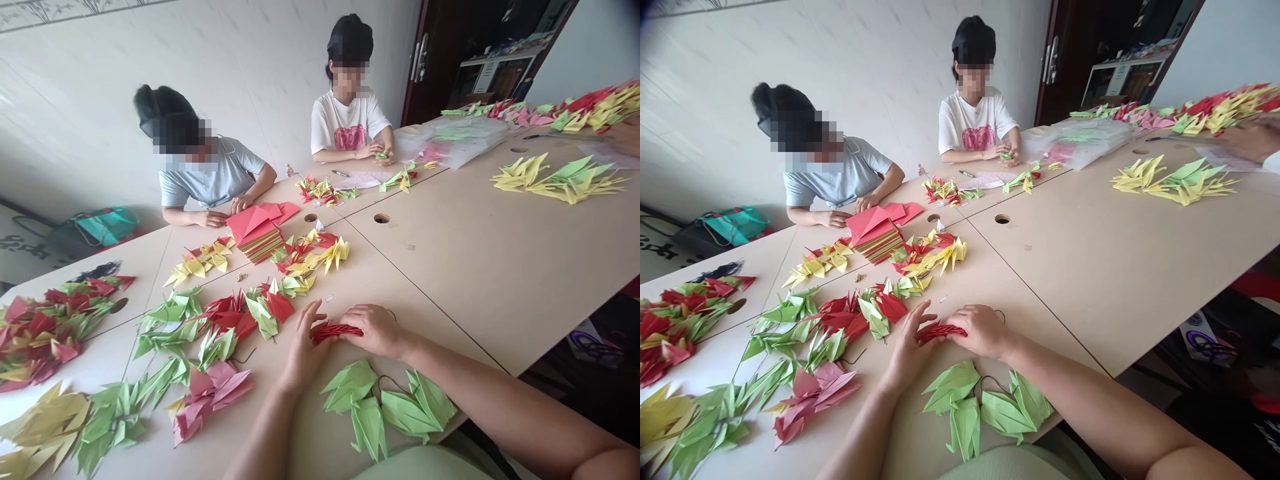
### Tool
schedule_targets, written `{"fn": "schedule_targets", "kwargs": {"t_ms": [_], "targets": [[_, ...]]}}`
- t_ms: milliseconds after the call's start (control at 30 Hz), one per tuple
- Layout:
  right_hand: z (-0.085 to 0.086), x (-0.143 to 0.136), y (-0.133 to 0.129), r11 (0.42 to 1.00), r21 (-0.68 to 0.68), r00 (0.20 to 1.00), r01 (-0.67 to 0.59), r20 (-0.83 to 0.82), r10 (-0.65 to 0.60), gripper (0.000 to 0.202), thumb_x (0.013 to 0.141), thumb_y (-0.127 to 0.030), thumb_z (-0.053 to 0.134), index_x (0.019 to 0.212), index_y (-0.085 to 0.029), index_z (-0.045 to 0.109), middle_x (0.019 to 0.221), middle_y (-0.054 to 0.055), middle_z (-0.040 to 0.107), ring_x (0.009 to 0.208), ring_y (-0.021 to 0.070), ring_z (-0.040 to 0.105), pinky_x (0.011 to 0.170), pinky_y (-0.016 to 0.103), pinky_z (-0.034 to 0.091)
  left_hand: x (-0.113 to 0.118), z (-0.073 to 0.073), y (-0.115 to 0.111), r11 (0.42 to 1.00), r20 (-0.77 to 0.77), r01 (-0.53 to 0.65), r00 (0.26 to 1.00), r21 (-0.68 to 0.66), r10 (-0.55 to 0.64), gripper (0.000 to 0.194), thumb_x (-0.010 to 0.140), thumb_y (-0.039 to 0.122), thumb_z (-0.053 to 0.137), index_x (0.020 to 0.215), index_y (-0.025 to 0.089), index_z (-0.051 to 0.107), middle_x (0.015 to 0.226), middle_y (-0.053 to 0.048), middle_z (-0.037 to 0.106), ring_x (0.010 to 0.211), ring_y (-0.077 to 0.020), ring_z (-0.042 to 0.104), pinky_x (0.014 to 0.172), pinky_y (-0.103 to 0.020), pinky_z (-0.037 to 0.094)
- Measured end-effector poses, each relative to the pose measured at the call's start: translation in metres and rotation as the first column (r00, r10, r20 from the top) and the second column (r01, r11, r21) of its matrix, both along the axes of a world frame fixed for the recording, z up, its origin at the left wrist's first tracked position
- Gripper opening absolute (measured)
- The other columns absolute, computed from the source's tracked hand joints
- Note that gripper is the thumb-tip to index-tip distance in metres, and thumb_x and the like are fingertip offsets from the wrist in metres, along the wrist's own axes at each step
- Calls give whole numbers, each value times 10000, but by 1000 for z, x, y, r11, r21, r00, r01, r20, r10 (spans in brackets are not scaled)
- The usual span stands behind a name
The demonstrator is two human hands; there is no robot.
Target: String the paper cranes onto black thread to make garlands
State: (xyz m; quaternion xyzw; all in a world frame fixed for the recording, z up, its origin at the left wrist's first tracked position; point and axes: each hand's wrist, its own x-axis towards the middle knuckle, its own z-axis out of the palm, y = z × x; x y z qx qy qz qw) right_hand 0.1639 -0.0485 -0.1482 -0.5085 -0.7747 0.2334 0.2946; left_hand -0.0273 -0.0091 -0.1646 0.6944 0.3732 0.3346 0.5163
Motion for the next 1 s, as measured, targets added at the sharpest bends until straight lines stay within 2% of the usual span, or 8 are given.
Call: {"fn": "schedule_targets", "kwargs": {"t_ms": [167,333,433,567,667,800,900,1000], "targets": [[5,-4,0,993,-115,991,29,-127,-44,205,829,-220,618,1013,-239,705,999,38,733,949,224,638,859,343,444,-2,4,0,986,146,21,989,-168,4,691,720,129,670,1341,308,428,1213,-102,543,1101,-250,600,811,-371,566],[16,-5,5,949,-314,949,9,-297,-107,135,787,-265,644,876,-200,722,742,7,696,698,183,623,618,270,441,-6,14,4,957,354,31,932,-288,76,662,713,177,713,1303,351,470,1353,-79,508,1173,-276,567,887,-405,530],[24,-10,14,912,-407,893,-44,-425,-146,148,760,-316,676,796,-176,705,697,-8,652,658,154,589,582,245,410,-7,18,6,942,458,5,875,-335,158,585,746,241,710,1274,367,493,1463,-40,411,1291,-276,470,1014,-416,439],[29,-22,29,833,-533,767,-148,-593,-244,269,751,-417,674,825,-159,661,759,1,651,671,127,583,621,236,438,-6,19,5,920,536,22,818,-391,208,503,789,373,674,1261,309,515,1368,-70,521,1280,-252,481,1037,-402,403],[27,-31,40,723,-634,693,-275,-652,-308,315,728,-446,685,820,-149,638,695,8,640,581,104,557,540,216,429,-5,20,2,908,563,49,798,-417,216,501,778,462,669,1221,262,547,1276,-93,590,1192,-231,544,961,-359,451],[23,-38,48,572,-717,662,-399,-657,-361,264,766,-401,667,776,-140,629,602,7,620,448,80,495,408,184,343,-3,22,1,896,569,40,784,-443,247,450,755,541,660,1084,242,585,1199,-90,621,929,-191,623,735,-302,504],[22,-44,47,549,-728,640,-410,-658,-395,255,837,-404,607,792,-154,621,603,-6,619,452,79,504,413,179,353,-1,24,1,878,543,-12,782,-479,306,357,786,521,634,979,227,572,1084,-78,658,692,-144,602,619,-288,491],[20,-53,44,593,-713,627,-375,-666,-404,325,865,-487,571,835,-166,606,635,-16,611,477,84,509,442,198,383,3,23,1,853,495,-103,776,-511,390,308,832,507,577,922,214,546,947,-65,678,566,-127,553,550,-285,474]]}}
